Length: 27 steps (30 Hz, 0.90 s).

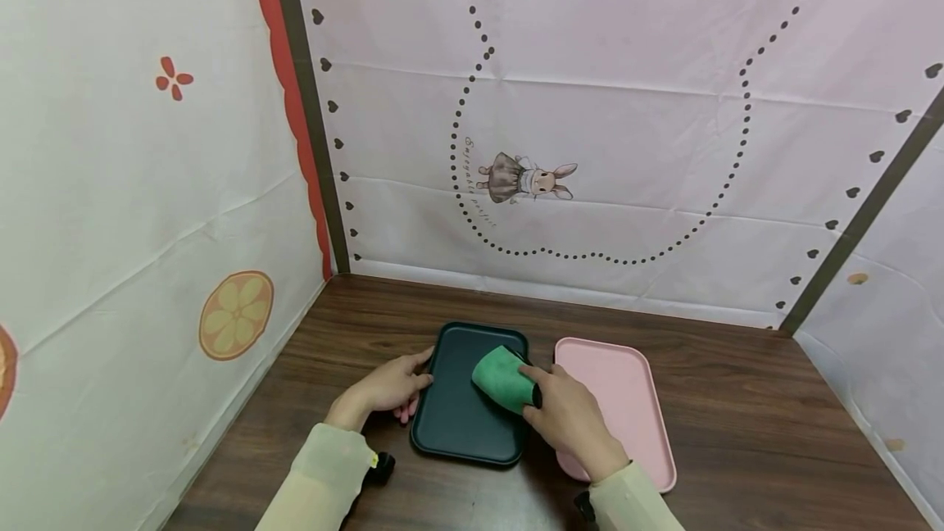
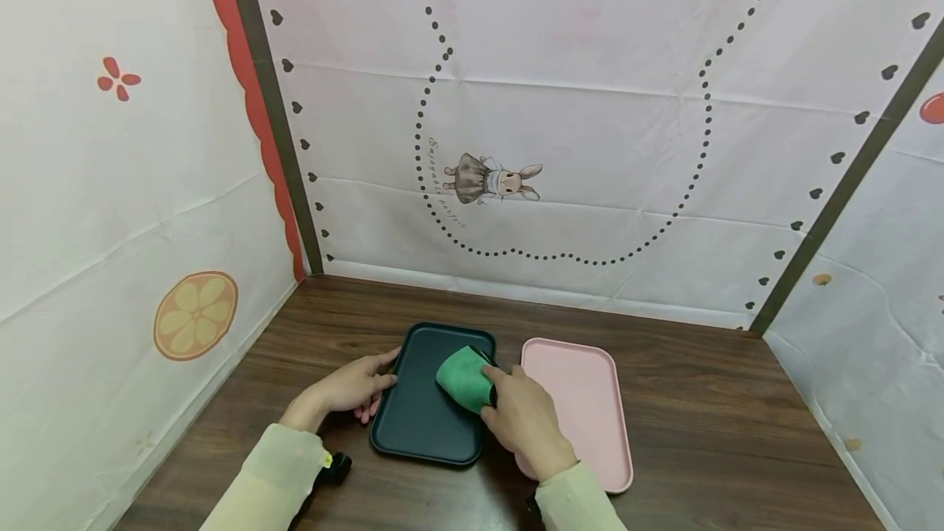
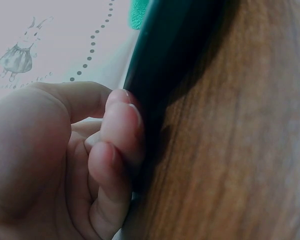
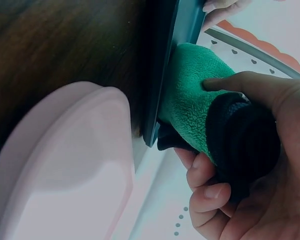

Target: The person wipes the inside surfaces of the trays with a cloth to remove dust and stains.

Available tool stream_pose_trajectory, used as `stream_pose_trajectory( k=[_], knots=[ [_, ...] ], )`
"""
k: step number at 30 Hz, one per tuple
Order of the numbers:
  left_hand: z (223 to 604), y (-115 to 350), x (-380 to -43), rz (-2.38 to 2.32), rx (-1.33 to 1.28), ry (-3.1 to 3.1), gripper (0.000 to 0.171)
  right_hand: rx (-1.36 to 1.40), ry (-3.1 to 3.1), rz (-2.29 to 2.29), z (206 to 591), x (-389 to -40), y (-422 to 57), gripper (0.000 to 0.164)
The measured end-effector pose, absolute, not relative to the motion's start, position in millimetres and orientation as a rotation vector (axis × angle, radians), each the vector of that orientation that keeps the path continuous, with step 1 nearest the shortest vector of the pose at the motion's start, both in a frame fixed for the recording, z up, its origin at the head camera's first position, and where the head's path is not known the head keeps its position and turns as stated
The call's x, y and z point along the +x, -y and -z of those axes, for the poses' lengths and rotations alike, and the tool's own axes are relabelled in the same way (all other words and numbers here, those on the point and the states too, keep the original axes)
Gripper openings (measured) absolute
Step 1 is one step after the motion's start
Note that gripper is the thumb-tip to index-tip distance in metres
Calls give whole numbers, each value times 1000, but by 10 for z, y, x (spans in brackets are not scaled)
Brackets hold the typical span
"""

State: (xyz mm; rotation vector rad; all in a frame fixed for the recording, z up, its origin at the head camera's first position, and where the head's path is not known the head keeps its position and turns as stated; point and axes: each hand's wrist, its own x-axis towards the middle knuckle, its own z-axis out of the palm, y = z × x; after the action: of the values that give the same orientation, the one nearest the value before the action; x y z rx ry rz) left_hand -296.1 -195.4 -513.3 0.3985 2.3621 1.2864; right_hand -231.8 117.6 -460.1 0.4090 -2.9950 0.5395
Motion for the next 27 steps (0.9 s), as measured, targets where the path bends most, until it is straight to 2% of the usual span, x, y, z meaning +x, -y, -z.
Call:
stream_pose_trajectory(
  k=[27],
  knots=[
    [5142,1951,-2975,-1282,401,-2370,63,406,3055,-527,4599,-2534,-986,53]
  ],
)
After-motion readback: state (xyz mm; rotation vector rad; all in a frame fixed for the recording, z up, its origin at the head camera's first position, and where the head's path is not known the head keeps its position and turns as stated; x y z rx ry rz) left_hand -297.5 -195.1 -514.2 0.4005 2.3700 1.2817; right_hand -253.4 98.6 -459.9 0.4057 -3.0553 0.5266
